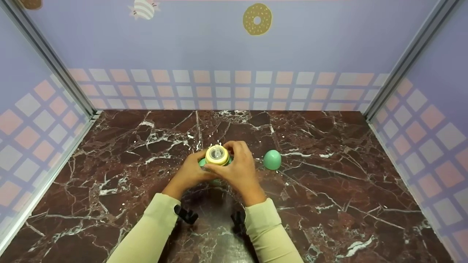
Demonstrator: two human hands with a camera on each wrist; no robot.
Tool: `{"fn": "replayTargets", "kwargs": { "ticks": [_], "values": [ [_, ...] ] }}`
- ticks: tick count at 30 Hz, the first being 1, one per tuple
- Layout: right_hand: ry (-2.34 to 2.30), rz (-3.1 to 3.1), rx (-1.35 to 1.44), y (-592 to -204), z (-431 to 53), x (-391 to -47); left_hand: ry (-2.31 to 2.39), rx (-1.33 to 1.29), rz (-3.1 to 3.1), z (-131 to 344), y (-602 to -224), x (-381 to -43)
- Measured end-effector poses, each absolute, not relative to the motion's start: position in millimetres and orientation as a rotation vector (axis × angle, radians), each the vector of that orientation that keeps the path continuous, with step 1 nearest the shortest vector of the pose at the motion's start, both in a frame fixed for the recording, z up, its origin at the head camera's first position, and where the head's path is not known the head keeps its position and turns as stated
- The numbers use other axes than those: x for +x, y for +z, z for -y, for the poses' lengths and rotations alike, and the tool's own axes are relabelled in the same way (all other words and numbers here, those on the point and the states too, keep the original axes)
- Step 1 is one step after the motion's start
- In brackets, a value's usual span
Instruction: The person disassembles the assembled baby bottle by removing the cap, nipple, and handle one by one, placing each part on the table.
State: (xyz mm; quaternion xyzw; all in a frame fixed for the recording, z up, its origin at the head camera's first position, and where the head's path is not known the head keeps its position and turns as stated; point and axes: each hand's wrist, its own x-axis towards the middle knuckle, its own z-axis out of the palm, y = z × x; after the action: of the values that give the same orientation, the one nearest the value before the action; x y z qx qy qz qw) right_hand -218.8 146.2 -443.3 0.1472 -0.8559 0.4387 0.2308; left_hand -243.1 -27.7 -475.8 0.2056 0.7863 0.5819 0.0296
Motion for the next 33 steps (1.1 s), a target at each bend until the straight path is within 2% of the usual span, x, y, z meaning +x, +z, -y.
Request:
{"fn": "replayTargets", "kwargs": {
  "ticks": [33],
  "values": [
    [1.306,2.381,0.585,-444.3,-152.3,-219.8,1.731,0.648,-2.456,28.0,-481.4,-243.8]
  ]
}}
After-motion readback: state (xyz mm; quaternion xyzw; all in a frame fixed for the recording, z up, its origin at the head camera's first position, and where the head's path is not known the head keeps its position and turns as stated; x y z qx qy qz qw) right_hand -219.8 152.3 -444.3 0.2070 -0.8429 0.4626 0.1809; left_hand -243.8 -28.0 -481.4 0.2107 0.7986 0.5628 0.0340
